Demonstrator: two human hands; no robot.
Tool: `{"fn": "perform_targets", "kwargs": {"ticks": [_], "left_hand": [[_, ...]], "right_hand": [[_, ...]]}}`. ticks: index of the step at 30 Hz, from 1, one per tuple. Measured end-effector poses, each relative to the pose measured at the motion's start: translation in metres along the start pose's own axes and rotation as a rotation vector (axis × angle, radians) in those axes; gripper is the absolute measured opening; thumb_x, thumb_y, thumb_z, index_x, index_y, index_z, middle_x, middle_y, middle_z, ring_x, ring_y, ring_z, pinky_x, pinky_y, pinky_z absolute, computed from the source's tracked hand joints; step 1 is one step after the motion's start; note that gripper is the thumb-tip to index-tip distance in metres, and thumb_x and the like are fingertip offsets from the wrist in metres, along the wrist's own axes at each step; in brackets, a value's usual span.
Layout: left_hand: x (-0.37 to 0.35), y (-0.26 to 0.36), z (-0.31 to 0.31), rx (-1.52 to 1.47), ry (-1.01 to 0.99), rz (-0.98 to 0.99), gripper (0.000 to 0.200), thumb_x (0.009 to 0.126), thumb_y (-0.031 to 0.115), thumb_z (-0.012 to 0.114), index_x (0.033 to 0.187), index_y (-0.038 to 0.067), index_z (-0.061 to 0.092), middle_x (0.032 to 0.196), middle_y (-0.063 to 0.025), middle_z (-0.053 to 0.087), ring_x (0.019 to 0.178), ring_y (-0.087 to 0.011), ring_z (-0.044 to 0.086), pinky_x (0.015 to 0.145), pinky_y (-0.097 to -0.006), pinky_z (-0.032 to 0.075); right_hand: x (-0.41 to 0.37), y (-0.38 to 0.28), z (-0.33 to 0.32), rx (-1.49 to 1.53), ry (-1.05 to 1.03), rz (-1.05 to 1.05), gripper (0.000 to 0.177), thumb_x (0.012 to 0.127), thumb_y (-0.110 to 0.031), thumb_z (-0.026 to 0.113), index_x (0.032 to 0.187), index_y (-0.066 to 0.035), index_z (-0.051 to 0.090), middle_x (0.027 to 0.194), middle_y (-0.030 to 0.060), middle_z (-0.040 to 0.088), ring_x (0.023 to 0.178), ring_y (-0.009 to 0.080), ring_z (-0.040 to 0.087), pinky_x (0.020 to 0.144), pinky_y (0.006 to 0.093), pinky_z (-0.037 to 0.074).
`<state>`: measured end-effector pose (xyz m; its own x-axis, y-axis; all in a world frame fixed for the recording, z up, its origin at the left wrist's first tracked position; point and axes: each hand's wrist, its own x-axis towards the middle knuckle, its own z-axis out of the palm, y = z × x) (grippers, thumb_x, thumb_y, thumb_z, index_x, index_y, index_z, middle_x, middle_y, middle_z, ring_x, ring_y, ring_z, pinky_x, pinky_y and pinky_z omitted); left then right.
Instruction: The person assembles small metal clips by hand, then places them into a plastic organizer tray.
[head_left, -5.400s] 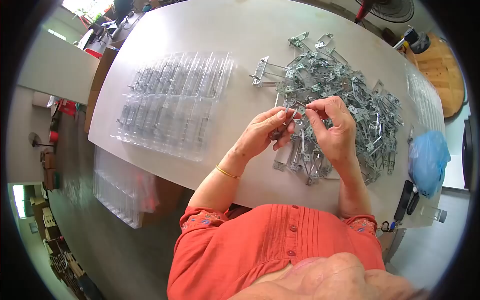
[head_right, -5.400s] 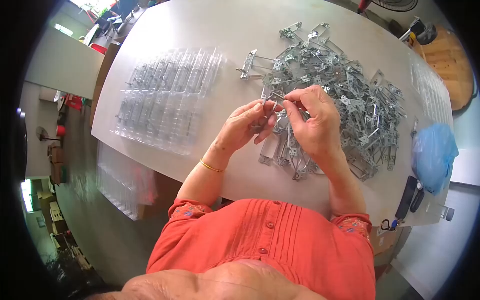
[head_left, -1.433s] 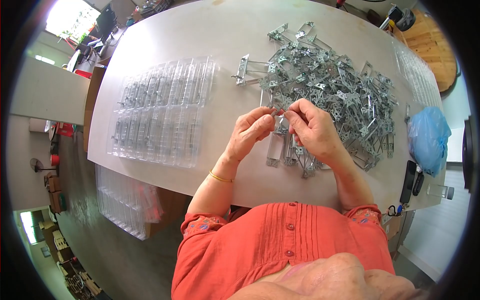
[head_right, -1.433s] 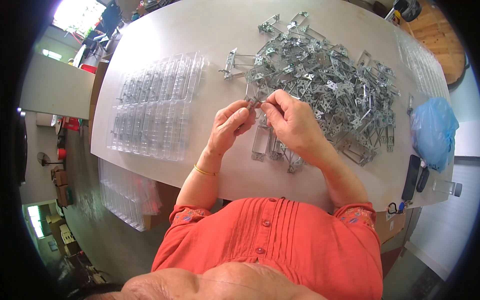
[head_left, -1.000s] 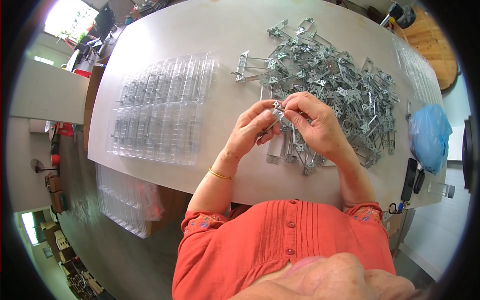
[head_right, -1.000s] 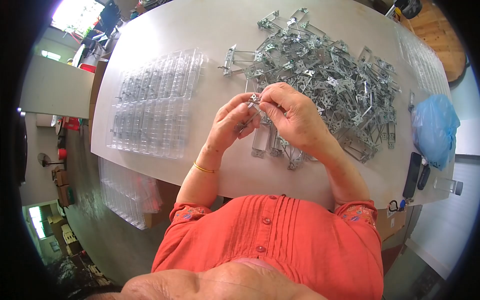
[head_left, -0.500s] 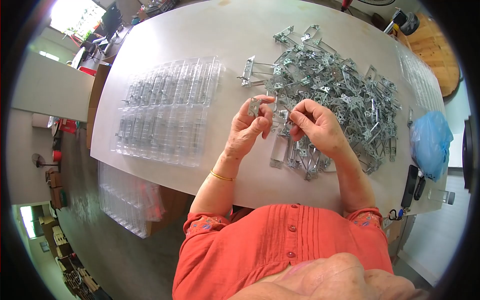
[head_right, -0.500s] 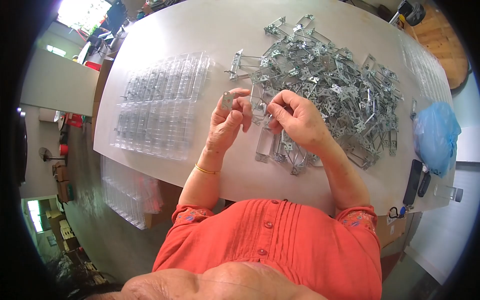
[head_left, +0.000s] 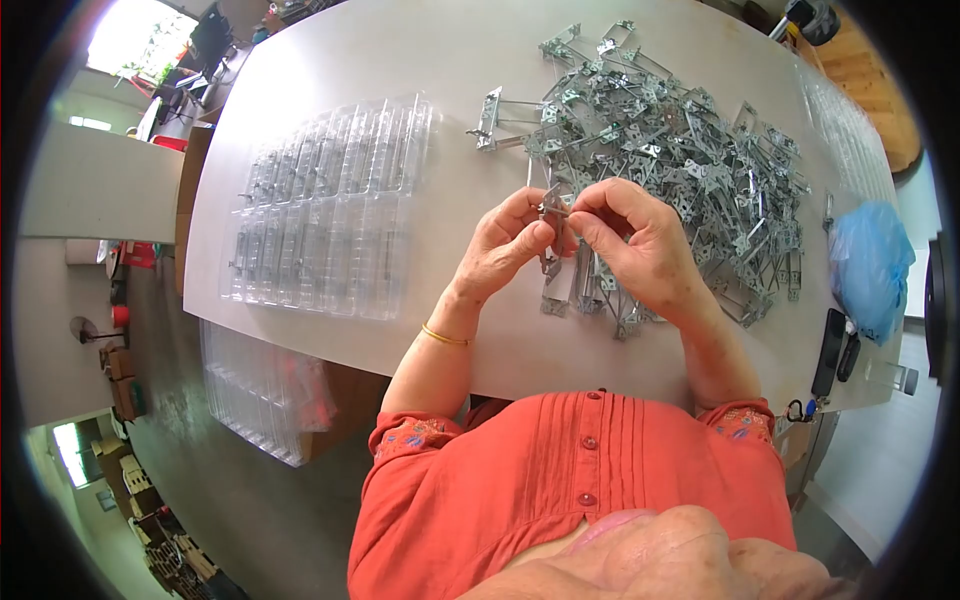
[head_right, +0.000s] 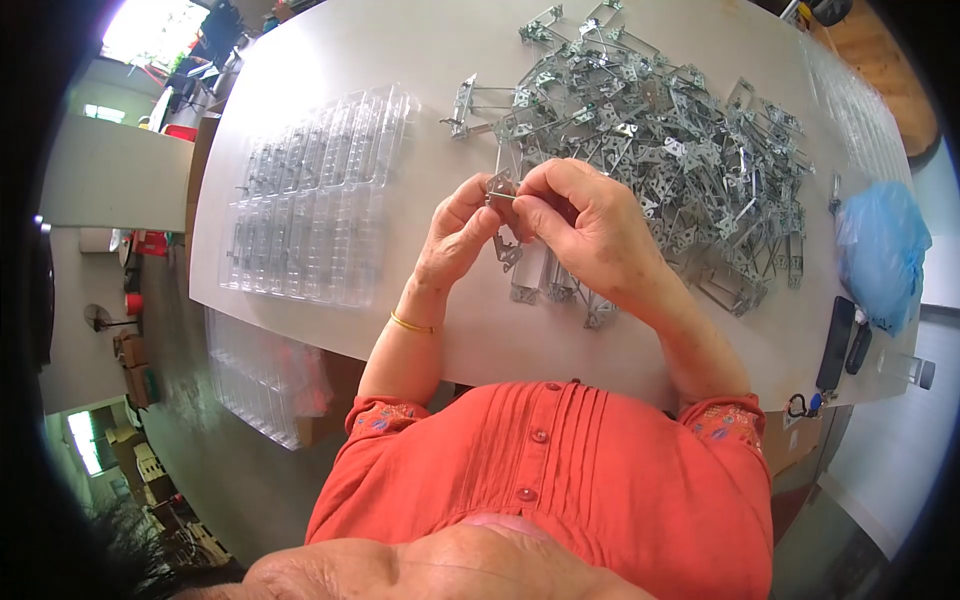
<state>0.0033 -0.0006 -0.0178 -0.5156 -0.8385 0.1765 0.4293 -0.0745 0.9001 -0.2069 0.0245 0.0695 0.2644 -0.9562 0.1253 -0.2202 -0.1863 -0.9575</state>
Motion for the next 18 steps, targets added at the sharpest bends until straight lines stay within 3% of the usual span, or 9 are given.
{"fn": "perform_targets", "kwargs": {"ticks": [8,18], "left_hand": [[-0.0001,0.0001,0.0001,0.076,0.021,0.003,0.041,0.104,0.039,0.068,0.123,0.003,0.063,0.094,-0.0050,0.071,0.087,-0.0119,0.065,0.074,-0.0262,0.049],[-0.0001,0.0010,0.0004,0.114,0.054,-0.015,0.040,0.104,0.037,0.067,0.121,0.002,0.064,0.093,-0.0017,0.066,0.084,-0.0101,0.060,0.075,-0.0258,0.047]], "right_hand": [[0.0005,-0.0004,-0.0007,-0.095,0.055,-0.080,0.006,0.098,-0.005,0.068,0.102,-0.001,0.066,0.091,0.0083,0.068,0.080,0.0164,0.068,0.073,0.0313,0.055],[-0.0006,0.0055,0.0006,-0.185,0.089,-0.091,0.011,0.097,-0.008,0.070,0.105,-0.002,0.066,0.087,0.0096,0.067,0.075,0.0218,0.065,0.069,0.0342,0.052]]}}
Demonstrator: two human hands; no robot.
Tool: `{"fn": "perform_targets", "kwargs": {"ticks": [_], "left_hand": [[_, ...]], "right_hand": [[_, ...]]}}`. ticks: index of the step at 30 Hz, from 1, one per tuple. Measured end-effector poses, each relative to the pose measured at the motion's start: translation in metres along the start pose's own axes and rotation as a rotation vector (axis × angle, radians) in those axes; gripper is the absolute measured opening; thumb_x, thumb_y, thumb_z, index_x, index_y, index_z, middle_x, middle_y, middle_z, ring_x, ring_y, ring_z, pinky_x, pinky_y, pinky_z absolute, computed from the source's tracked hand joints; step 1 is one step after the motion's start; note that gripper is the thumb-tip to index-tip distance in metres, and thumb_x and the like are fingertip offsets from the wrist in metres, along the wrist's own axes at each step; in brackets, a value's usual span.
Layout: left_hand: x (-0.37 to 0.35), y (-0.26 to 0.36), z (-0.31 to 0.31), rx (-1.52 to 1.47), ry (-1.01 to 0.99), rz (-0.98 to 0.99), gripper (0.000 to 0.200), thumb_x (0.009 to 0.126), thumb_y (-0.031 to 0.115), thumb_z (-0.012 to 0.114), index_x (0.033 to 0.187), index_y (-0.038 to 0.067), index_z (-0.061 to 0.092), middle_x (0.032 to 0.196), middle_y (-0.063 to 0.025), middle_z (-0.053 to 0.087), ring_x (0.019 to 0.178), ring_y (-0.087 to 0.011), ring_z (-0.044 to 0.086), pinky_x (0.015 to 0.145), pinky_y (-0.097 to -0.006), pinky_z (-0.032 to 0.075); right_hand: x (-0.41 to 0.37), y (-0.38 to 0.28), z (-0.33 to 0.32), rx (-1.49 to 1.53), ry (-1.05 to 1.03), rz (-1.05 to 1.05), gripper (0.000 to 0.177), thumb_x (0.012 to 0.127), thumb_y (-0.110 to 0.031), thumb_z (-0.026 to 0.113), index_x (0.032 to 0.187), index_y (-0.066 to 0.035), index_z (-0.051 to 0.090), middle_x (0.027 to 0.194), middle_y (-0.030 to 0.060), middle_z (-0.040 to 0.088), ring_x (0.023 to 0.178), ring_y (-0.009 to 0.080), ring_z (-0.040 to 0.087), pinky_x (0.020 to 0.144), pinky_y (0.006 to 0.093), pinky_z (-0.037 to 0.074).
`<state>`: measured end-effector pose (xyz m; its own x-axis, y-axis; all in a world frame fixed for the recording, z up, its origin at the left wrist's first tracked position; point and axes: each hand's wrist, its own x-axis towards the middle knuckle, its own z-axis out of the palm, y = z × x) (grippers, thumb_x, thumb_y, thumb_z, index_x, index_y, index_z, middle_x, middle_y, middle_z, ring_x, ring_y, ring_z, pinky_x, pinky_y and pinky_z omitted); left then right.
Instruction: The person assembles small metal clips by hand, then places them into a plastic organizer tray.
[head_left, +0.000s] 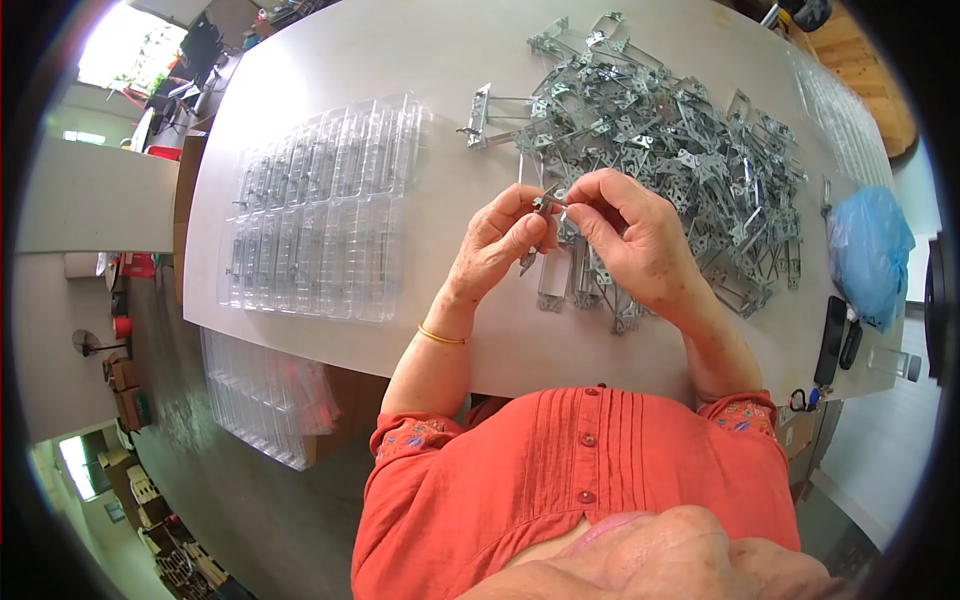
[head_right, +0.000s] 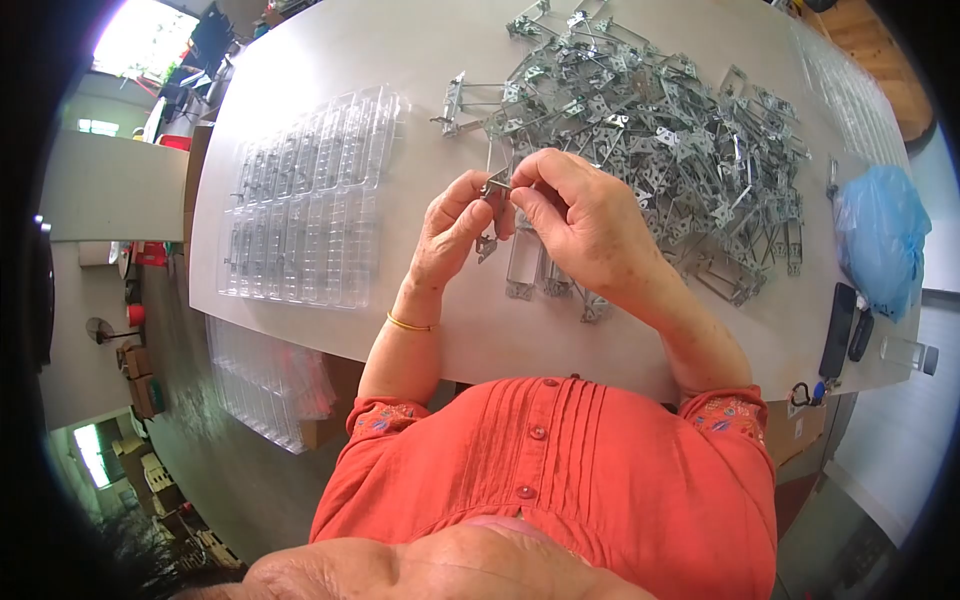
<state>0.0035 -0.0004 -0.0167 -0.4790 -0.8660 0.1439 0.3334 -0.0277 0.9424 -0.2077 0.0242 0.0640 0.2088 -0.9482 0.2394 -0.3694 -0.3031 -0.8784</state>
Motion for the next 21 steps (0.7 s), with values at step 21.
{"fn": "perform_targets", "kwargs": {"ticks": [21], "left_hand": [[0.001,0.007,0.006,0.428,0.021,0.059,0.038,0.094,0.033,0.081,0.110,0.001,0.068,0.079,0.0024,0.059,0.071,-0.0074,0.049,0.065,-0.0260,0.043]], "right_hand": [[0.005,0.007,-0.007,0.328,-0.271,0.327,0.015,0.103,-0.014,0.066,0.111,-0.003,0.069,0.091,0.0006,0.065,0.077,0.0065,0.058,0.068,0.0246,0.048]]}}
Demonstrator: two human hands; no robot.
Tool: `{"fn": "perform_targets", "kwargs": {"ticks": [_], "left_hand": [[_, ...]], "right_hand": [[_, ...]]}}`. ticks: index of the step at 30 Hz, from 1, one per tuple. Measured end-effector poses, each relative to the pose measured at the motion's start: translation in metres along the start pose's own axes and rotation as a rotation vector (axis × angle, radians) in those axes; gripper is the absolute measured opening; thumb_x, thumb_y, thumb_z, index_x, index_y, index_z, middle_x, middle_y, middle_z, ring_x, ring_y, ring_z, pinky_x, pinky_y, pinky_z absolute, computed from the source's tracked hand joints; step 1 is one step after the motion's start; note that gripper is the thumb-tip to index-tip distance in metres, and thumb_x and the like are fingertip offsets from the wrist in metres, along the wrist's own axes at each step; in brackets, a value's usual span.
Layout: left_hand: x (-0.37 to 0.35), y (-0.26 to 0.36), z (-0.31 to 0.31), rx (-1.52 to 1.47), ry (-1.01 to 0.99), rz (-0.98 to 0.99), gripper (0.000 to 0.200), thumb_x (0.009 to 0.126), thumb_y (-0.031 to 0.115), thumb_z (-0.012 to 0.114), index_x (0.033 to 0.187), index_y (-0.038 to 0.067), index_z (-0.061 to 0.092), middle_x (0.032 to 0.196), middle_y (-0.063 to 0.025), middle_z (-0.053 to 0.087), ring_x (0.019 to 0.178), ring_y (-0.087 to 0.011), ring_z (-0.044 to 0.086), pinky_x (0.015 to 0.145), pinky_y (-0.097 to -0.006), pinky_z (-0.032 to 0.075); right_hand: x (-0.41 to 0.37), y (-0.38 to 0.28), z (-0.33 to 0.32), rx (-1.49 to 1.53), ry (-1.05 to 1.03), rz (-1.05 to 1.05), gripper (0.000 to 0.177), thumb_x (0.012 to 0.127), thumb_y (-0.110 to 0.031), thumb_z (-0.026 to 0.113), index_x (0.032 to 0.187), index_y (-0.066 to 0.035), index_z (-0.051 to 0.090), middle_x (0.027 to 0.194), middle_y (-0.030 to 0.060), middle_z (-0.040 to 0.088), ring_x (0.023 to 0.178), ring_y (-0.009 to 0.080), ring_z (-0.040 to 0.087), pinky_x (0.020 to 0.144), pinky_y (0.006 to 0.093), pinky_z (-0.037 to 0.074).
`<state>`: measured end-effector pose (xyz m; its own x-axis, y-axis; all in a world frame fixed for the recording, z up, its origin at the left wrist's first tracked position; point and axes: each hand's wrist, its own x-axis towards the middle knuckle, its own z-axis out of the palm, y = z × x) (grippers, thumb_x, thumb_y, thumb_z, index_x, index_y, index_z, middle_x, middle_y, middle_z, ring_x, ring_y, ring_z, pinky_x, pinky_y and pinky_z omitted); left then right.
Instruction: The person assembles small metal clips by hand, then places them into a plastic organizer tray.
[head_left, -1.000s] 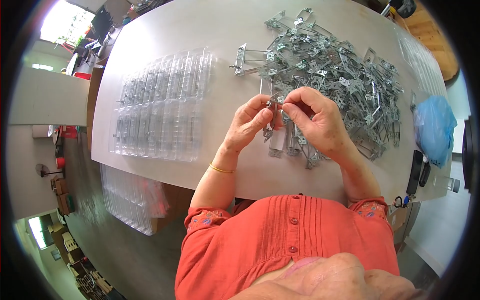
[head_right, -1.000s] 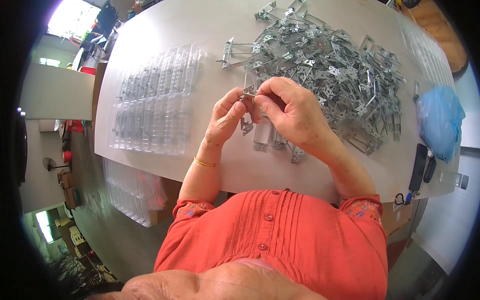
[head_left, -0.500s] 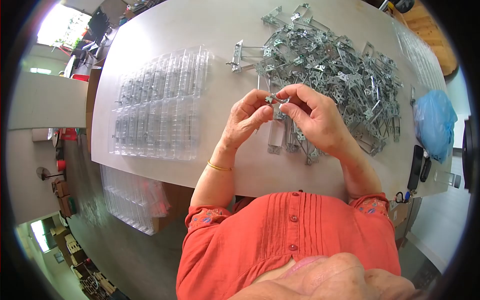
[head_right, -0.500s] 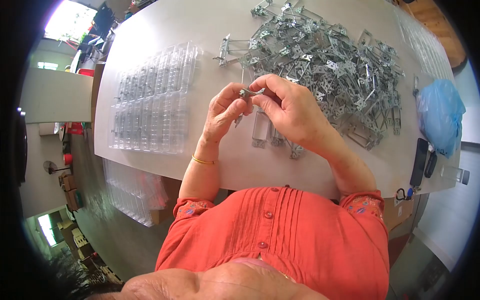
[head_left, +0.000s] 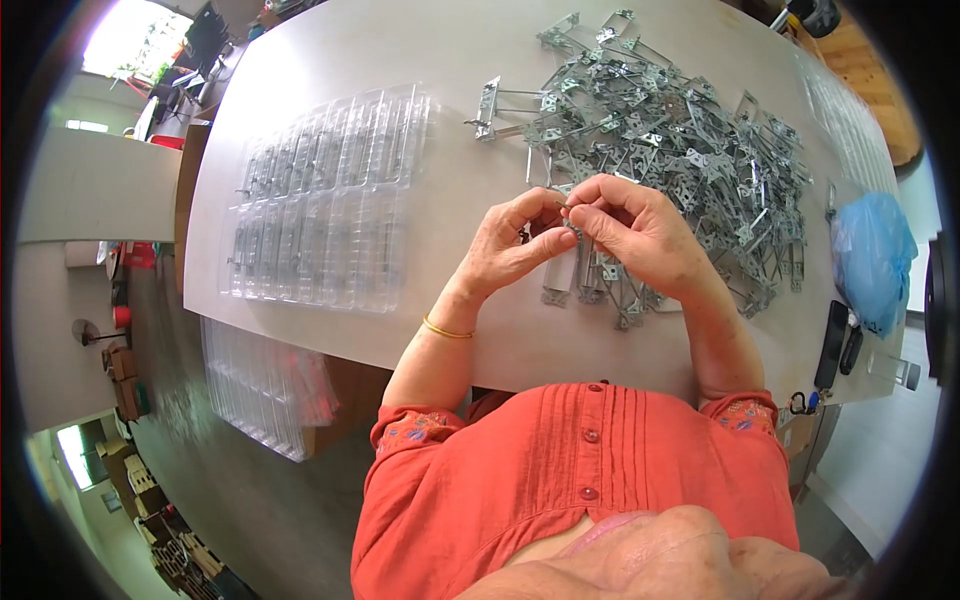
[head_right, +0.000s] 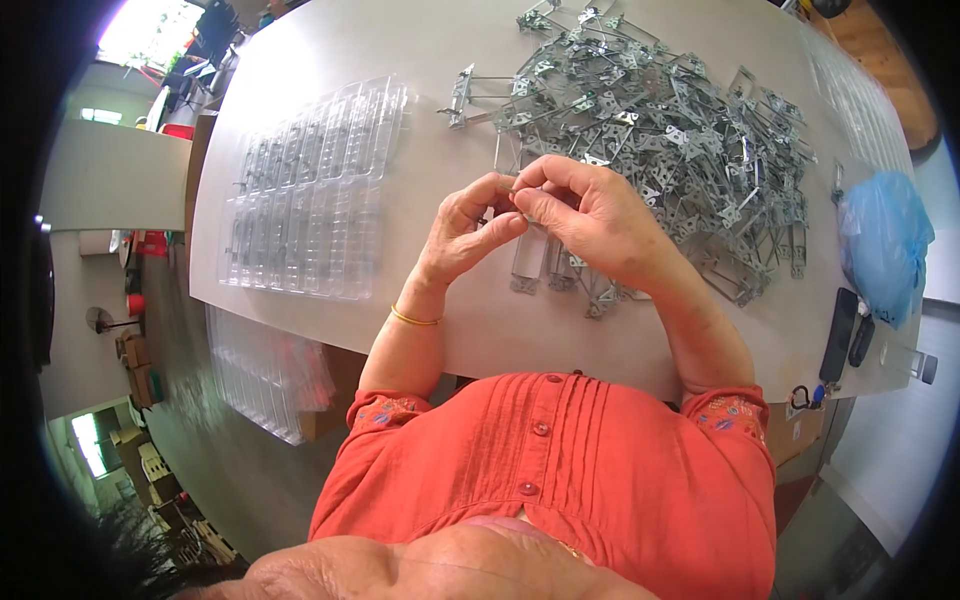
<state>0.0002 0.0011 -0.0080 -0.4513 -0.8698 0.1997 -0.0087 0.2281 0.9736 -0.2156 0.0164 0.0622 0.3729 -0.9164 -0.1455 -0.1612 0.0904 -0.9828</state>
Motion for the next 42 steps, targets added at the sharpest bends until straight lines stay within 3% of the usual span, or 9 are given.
{"fn": "perform_targets", "kwargs": {"ticks": [5,8,12,15,19,25,32,35,42], "left_hand": [[0.000,0.002,-0.001,0.053,-0.039,0.013,0.039,0.092,0.032,0.083,0.109,0.001,0.069,0.078,0.0027,0.057,0.070,-0.0081,0.048,0.063,-0.0266,0.043],[-0.002,0.000,0.003,0.112,-0.124,0.034,0.040,0.092,0.033,0.083,0.109,0.000,0.069,0.079,0.0028,0.058,0.071,-0.0090,0.050,0.064,-0.0271,0.045],[-0.005,0.000,0.003,-0.239,-0.066,-0.146,0.038,0.096,0.032,0.078,0.114,-0.001,0.068,0.083,0.0012,0.062,0.079,-0.0094,0.056,0.073,-0.0271,0.048],[-0.005,-0.001,-0.003,-0.479,-0.009,-0.136,0.039,0.100,0.033,0.072,0.118,-0.001,0.068,0.086,-0.0012,0.065,0.082,-0.0107,0.058,0.075,-0.0277,0.048],[-0.003,-0.009,-0.007,-0.560,0.019,-0.057,0.058,0.102,0.049,0.064,0.123,-0.005,0.066,0.095,-0.0053,0.069,0.075,-0.0139,0.059,0.065,-0.0254,0.041],[-0.003,-0.003,-0.004,-0.615,0.027,-0.045,0.048,0.104,0.041,0.065,0.120,-0.004,0.067,0.085,-0.0050,0.065,0.078,-0.0135,0.058,0.072,-0.0287,0.046],[-0.002,-0.006,-0.008,-0.522,-0.011,-0.005,0.043,0.104,0.037,0.066,0.121,-0.003,0.067,0.085,-0.0024,0.064,0.078,-0.0106,0.056,0.072,-0.0266,0.046],[-0.002,-0.006,-0.007,-0.491,-0.006,0.002,0.043,0.103,0.036,0.067,0.121,-0.003,0.067,0.085,-0.0016,0.064,0.078,-0.0098,0.056,0.072,-0.0260,0.046],[-0.005,0.000,-0.009,-0.438,-0.028,-0.083,0.044,0.101,0.036,0.071,0.122,-0.002,0.068,0.093,-0.0018,0.065,0.084,-0.0097,0.059,0.075,-0.0253,0.048]], "right_hand": [[0.000,0.007,-0.001,-0.261,0.113,-0.187,0.012,0.103,-0.015,0.067,0.107,-0.004,0.070,0.102,0.0022,0.064,0.080,0.0061,0.057,0.070,0.0247,0.048],[0.000,0.005,0.005,-0.136,0.273,-0.275,0.010,0.103,-0.015,0.067,0.105,-0.006,0.069,0.095,0.0000,0.064,0.079,0.0044,0.056,0.068,0.0228,0.047],[0.002,-0.001,-0.004,0.052,0.266,-0.164,0.008,0.104,-0.015,0.066,0.105,-0.008,0.069,0.079,-0.0047,0.060,0.070,0.0026,0.053,0.062,0.0215,0.043],[-0.002,-0.012,-0.002,0.070,0.229,-0.069,0.009,0.105,-0.017,0.066,0.107,-0.009,0.068,0.073,-0.0070,0.056,0.064,0.0021,0.049,0.057,0.0216,0.040],[0.001,-0.001,0.004,-0.030,0.184,-0.073,0.010,0.105,-0.017,0.065,0.109,-0.008,0.068,0.072,-0.0066,0.056,0.063,0.0028,0.046,0.056,0.0231,0.038],[0.003,0.010,0.006,-0.125,0.195,-0.130,0.010,0.104,-0.012,0.064,0.110,-0.006,0.067,0.072,-0.0034,0.057,0.063,0.0044,0.046,0.056,0.0252,0.039],[0.001,0.006,0.004,-0.227,0.189,-0.097,0.012,0.103,-0.012,0.064,0.111,-0.004,0.066,0.072,0.0015,0.059,0.063,0.0052,0.047,0.057,0.0259,0.040],[0.000,0.002,0.007,-0.170,0.215,-0.123,0.016,0.103,-0.012,0.063,0.115,-0.001,0.064,0.072,0.0007,0.060,0.062,0.0054,0.050,0.056,0.0255,0.041],[0.001,-0.010,-0.004,0.034,0.037,0.066,0.023,0.105,-0.015,0.061,0.122,0.000,0.061,0.076,0.0000,0.064,0.064,0.0048,0.054,0.056,0.0237,0.043]]}}
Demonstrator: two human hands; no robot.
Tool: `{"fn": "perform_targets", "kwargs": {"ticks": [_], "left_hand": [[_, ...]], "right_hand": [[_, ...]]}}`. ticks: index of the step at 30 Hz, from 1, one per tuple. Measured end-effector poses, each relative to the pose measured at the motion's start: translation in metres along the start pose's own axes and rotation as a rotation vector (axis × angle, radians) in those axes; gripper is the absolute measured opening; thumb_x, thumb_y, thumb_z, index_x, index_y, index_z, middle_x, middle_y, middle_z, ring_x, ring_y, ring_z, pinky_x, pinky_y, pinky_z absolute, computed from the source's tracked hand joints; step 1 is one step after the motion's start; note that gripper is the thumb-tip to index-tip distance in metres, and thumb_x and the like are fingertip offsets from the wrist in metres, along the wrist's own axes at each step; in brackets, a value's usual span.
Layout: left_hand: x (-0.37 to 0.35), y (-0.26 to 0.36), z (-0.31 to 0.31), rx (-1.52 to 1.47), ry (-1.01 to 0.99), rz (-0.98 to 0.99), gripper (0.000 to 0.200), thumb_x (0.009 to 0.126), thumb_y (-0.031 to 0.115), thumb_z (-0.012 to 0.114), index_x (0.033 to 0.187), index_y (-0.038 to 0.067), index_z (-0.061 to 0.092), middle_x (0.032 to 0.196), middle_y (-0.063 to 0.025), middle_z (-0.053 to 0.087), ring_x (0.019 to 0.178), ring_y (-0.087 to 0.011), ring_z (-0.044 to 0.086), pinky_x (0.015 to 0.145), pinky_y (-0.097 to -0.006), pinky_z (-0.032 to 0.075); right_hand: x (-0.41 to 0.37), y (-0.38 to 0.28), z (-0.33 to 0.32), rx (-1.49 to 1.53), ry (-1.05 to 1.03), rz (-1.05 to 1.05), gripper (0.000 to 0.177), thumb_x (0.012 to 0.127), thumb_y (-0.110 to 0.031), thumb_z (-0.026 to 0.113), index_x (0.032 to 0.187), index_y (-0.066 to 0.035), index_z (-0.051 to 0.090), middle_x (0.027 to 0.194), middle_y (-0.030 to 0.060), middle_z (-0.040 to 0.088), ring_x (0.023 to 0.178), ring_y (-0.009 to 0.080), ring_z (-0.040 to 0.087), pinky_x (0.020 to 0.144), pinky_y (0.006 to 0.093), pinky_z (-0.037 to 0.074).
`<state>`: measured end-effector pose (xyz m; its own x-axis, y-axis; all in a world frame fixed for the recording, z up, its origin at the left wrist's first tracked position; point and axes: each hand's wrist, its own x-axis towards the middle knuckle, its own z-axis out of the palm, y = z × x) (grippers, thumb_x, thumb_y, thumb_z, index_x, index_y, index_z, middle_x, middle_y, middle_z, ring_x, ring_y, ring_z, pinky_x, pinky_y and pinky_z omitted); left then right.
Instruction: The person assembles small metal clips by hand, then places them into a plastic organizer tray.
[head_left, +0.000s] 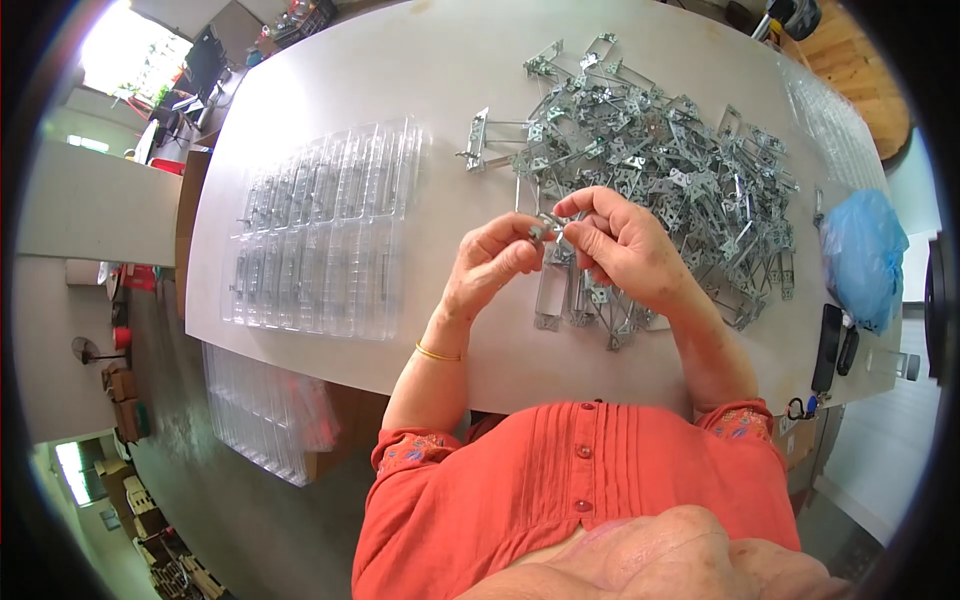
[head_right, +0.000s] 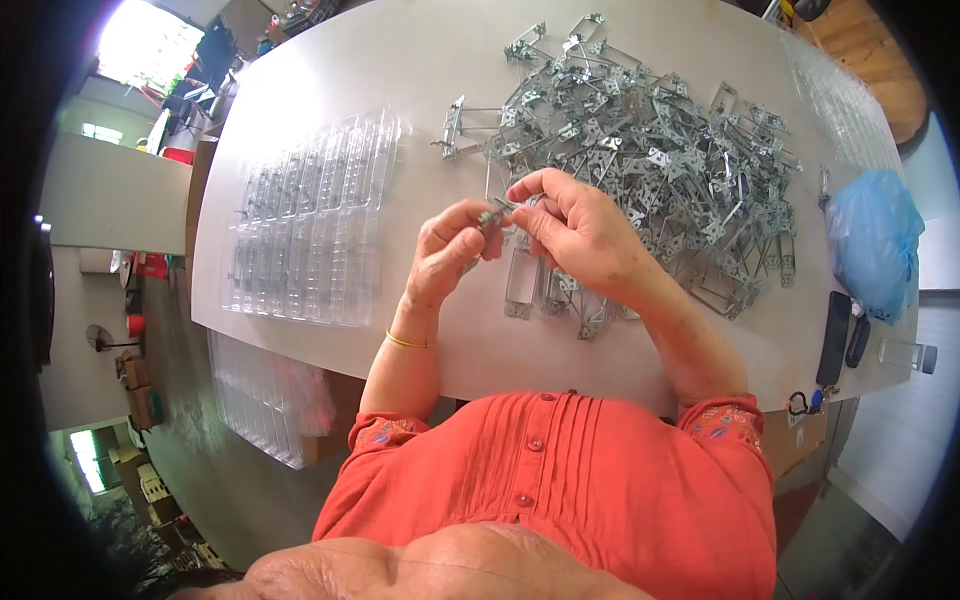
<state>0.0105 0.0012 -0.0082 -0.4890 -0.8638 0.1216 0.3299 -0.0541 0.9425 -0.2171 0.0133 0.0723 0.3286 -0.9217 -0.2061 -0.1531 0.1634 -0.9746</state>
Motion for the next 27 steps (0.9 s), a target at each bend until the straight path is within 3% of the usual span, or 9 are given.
{"fn": "perform_targets", "kwargs": {"ticks": [6,11,15,18,21,27], "left_hand": [[-0.002,0.005,0.005,0.083,-0.018,-0.069,0.056,0.097,0.045,0.074,0.124,-0.003,0.068,0.091,-0.0035,0.066,0.083,-0.0104,0.058,0.075,-0.0267,0.047],[-0.004,0.002,0.004,0.056,-0.029,-0.077,0.045,0.098,0.039,0.075,0.119,-0.001,0.070,0.096,-0.0008,0.066,0.088,-0.0085,0.059,0.078,-0.0256,0.049],[-0.003,0.004,0.006,0.166,-0.079,-0.022,0.046,0.096,0.039,0.077,0.118,-0.002,0.070,0.094,0.0002,0.065,0.085,-0.0096,0.057,0.076,-0.0277,0.048],[-0.002,-0.003,0.005,0.200,-0.117,-0.012,0.046,0.094,0.039,0.079,0.116,-0.001,0.070,0.089,0.0002,0.064,0.081,-0.0103,0.055,0.073,-0.0287,0.045],[-0.002,0.003,0.003,0.303,-0.176,-0.068,0.045,0.092,0.041,0.080,0.112,0.002,0.071,0.084,-0.0004,0.063,0.078,-0.0112,0.053,0.071,-0.0287,0.043],[-0.001,0.006,0.001,0.353,-0.198,-0.088,0.048,0.088,0.045,0.081,0.106,0.002,0.073,0.082,-0.0012,0.064,0.077,-0.0117,0.054,0.069,-0.0300,0.043]], "right_hand": [[0.007,0.006,-0.007,0.183,-0.129,0.079,0.029,0.107,-0.019,0.061,0.128,0.001,0.060,0.077,0.0021,0.065,0.060,0.0067,0.058,0.053,0.0242,0.048],[0.009,0.006,-0.009,0.244,-0.162,0.129,0.032,0.109,-0.031,0.059,0.116,0.001,0.062,0.077,0.0039,0.066,0.056,0.0093,0.060,0.050,0.0240,0.050],[0.011,0.013,-0.010,0.228,-0.181,0.144,0.029,0.109,-0.029,0.059,0.105,-0.001,0.061,0.073,0.0037,0.066,0.054,0.0096,0.062,0.045,0.0241,0.049],[0.007,0.009,-0.006,0.118,-0.105,0.139,0.026,0.109,-0.027,0.058,0.103,-0.002,0.061,0.073,0.0037,0.066,0.056,0.0095,0.063,0.048,0.0250,0.049],[0.000,0.002,0.001,-0.079,-0.006,0.055,0.023,0.107,-0.024,0.059,0.102,-0.002,0.061,0.068,0.0053,0.065,0.056,0.0138,0.064,0.051,0.0319,0.050],[-0.003,0.011,0.007,-0.567,0.207,-0.289,0.021,0.103,-0.022,0.062,0.094,-0.003,0.058,0.064,0.0161,0.062,0.059,0.0351,0.065,0.058,0.0451,0.049]]}}
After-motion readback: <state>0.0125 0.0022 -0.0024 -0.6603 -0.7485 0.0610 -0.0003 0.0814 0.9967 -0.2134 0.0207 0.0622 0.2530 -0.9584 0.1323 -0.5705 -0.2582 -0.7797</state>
